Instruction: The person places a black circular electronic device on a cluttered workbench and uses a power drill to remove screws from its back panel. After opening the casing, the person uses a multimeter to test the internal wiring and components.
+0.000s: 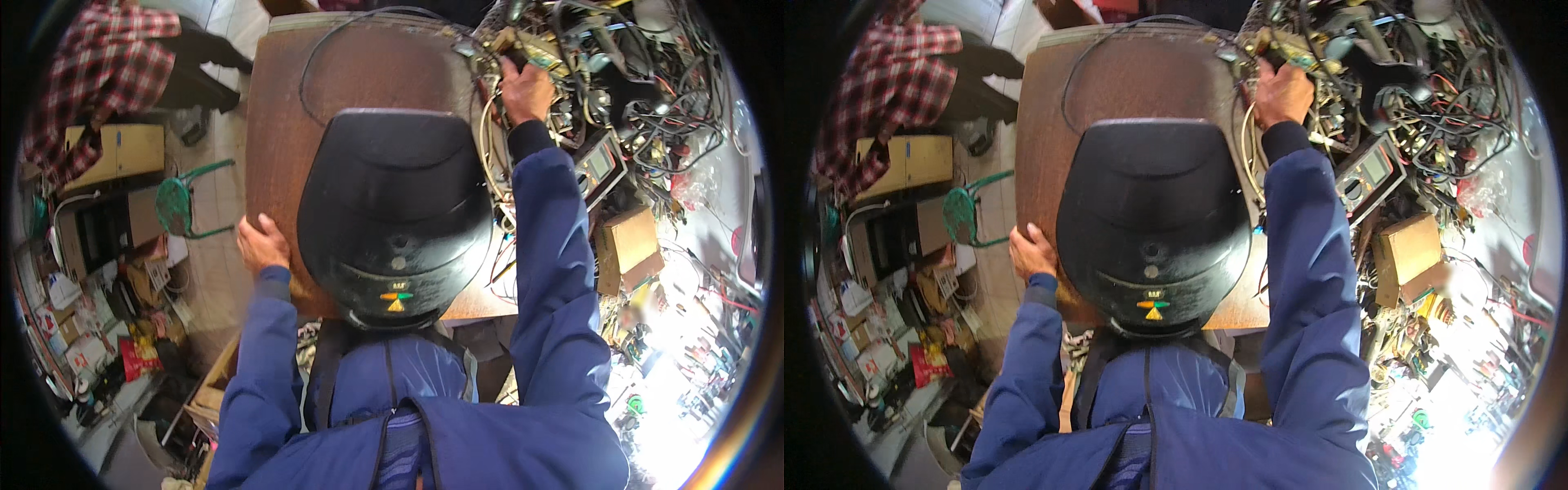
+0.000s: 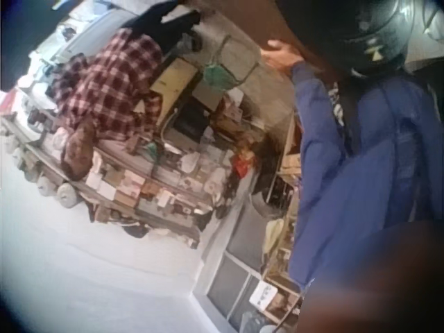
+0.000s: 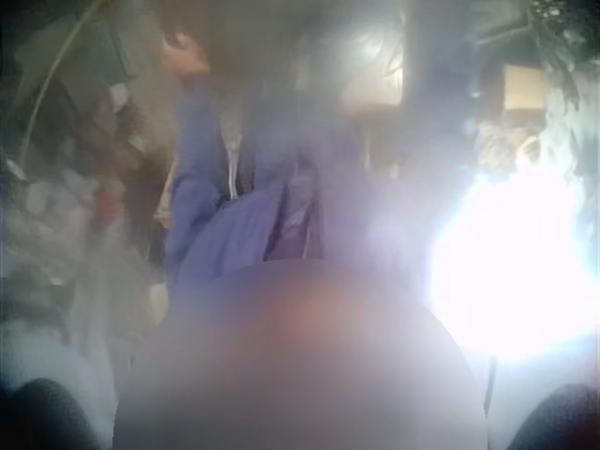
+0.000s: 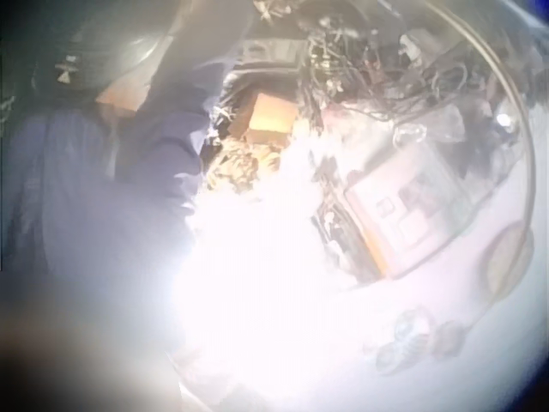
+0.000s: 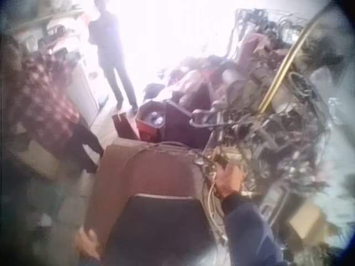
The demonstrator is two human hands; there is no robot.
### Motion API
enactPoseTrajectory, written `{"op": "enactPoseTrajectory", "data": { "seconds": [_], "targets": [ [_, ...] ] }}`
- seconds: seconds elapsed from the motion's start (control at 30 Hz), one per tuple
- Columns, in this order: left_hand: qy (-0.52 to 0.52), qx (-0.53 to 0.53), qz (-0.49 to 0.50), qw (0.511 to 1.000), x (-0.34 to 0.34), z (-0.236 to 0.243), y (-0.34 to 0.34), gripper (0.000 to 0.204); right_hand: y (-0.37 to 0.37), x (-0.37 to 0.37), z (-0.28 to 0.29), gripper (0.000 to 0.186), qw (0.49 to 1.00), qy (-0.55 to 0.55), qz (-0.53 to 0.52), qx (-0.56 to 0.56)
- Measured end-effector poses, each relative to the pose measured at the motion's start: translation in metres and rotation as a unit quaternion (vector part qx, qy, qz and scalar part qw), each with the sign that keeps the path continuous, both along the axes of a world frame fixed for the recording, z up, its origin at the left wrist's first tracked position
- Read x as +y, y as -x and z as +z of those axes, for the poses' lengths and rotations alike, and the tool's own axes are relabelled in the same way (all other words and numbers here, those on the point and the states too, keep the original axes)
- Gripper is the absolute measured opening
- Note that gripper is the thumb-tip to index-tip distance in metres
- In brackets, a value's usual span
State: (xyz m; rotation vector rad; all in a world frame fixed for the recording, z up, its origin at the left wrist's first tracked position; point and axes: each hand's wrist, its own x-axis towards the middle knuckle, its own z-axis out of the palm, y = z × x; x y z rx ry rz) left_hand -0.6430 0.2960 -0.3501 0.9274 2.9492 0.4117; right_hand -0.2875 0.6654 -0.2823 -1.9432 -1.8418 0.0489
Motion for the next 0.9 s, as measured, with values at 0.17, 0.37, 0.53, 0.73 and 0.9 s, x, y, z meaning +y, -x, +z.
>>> {"op": "enactPoseTrajectory", "data": {
  "seconds": [0.17,0.37,0.53,0.73,0.9],
  "targets": [
    [-0.005,0.019,0.002,1.0,-0.009,-0.016,0.008,0.054,-0.017,-0.031,0.033,0.046,0.987,0.021,0.074,0.138],
    [0.026,0.006,0.009,1.0,0.001,0.004,-0.004,0.053,-0.006,-0.113,-0.009,0.061,0.885,0.233,0.171,0.364],
    [0.056,-0.003,0.036,0.998,-0.002,-0.001,0.0,0.056,-0.01,-0.134,-0.002,0.101,0.833,0.328,0.189,0.403],
    [0.054,0.015,0.012,0.998,-0.005,-0.005,0.002,0.054,-0.016,-0.136,-0.012,0.108,0.803,0.367,0.161,0.442],
    [0.041,0.014,0.004,0.999,-0.003,-0.002,-0.002,0.054,-0.011,-0.128,-0.004,0.108,0.709,0.399,0.135,0.566]
  ]
}}
